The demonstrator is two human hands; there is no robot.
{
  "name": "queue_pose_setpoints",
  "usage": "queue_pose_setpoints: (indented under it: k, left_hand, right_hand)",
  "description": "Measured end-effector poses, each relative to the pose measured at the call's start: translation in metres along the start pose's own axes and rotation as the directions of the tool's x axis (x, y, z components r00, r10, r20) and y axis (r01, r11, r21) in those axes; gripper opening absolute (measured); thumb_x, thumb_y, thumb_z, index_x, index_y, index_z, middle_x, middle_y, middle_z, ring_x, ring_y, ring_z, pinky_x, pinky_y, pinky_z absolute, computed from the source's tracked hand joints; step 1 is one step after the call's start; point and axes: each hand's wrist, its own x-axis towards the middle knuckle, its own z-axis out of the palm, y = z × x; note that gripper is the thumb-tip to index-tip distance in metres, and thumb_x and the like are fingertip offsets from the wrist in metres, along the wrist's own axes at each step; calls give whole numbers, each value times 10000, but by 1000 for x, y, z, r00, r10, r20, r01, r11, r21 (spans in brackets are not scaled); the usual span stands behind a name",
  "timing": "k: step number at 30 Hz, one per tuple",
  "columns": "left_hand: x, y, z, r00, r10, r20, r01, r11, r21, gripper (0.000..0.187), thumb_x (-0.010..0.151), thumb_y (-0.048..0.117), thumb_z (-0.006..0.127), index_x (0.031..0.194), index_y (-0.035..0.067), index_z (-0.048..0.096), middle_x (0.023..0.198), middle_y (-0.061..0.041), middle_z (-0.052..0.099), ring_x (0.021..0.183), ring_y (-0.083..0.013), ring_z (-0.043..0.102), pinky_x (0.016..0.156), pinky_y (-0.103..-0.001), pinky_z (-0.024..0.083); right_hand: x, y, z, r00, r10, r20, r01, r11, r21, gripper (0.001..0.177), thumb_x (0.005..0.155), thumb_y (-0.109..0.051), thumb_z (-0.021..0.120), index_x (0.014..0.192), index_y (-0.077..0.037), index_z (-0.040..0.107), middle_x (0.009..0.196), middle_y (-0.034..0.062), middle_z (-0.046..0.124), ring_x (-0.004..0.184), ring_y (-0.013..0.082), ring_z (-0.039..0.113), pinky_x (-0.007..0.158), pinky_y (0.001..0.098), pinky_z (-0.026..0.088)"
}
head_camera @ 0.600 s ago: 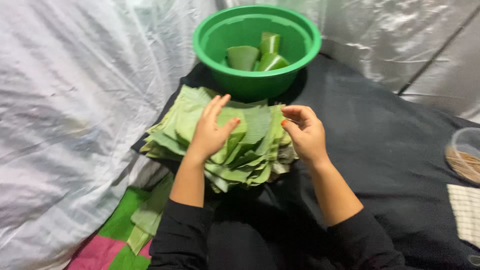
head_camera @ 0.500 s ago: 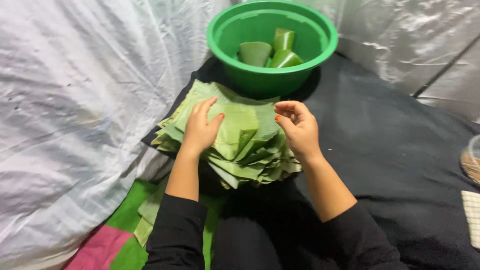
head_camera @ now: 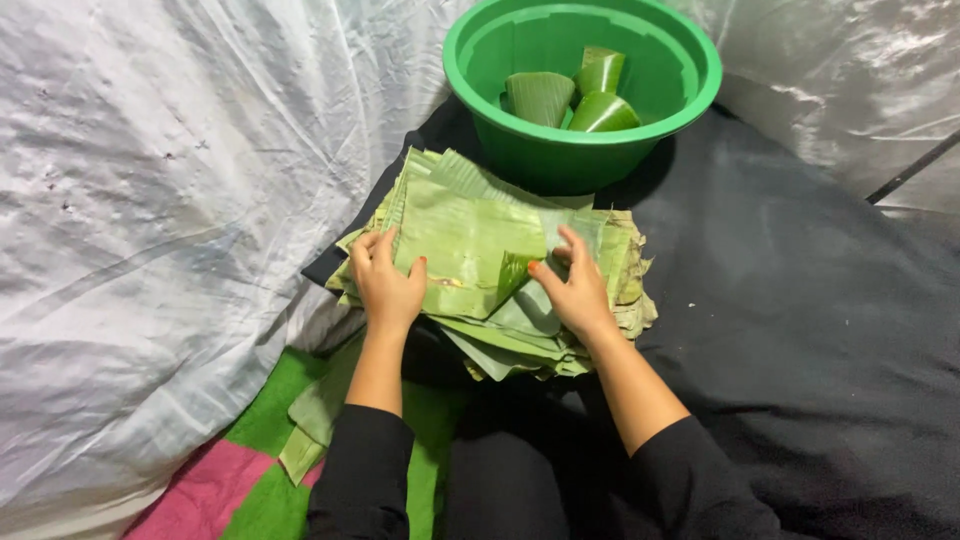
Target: Picking up a banana leaf, cleaning it with a cloth, and folding it into a cone shape for food packaging.
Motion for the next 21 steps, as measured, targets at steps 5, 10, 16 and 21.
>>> queue_pose_setpoints:
  k: [5,10,16,21]
  left_hand:
    - [-7,5,-9,974,84,-211,-97,994,-54,404,695,100,824,1084,100,714,1105,-85,548,961,-271,610,834,-358,521]
    - [-9,13,-18,961,144,-235,-142,990,24,308,720,122,795,1011,128,695,1032,-49,548,947,-264,603,883,-397,466]
    - [-2,12,-33,998,65,21,-67,993,97,353,795,229,834,1058,40,693,958,-84,594,887,-304,641,835,-435,485]
    - [12,12,-42,812,-371,450,292,927,237,512,779,419,820,1208,172,691,1011,-93,746,1084,-376,680,955,-521,522]
  right_hand:
    - [-4,-29,-7,988,-82,133,94,992,-88,980,845,-551,712,1646,-258,229,1304,267,637,1313,527,492,1140,562,294]
    - [7,12,4,974,27,226,21,979,-205,1010,723,-352,780,1608,-479,311,1135,49,709,1320,334,446,1138,465,273]
    - [13,34,9,959,93,267,-24,968,-250,665,745,-340,669,1348,-601,569,908,-179,707,1330,124,419,1149,386,256]
    - [3,18,1,976,-155,156,112,961,254,377,878,-281,567,1091,-94,814,1146,241,737,1222,394,607,1092,501,408]
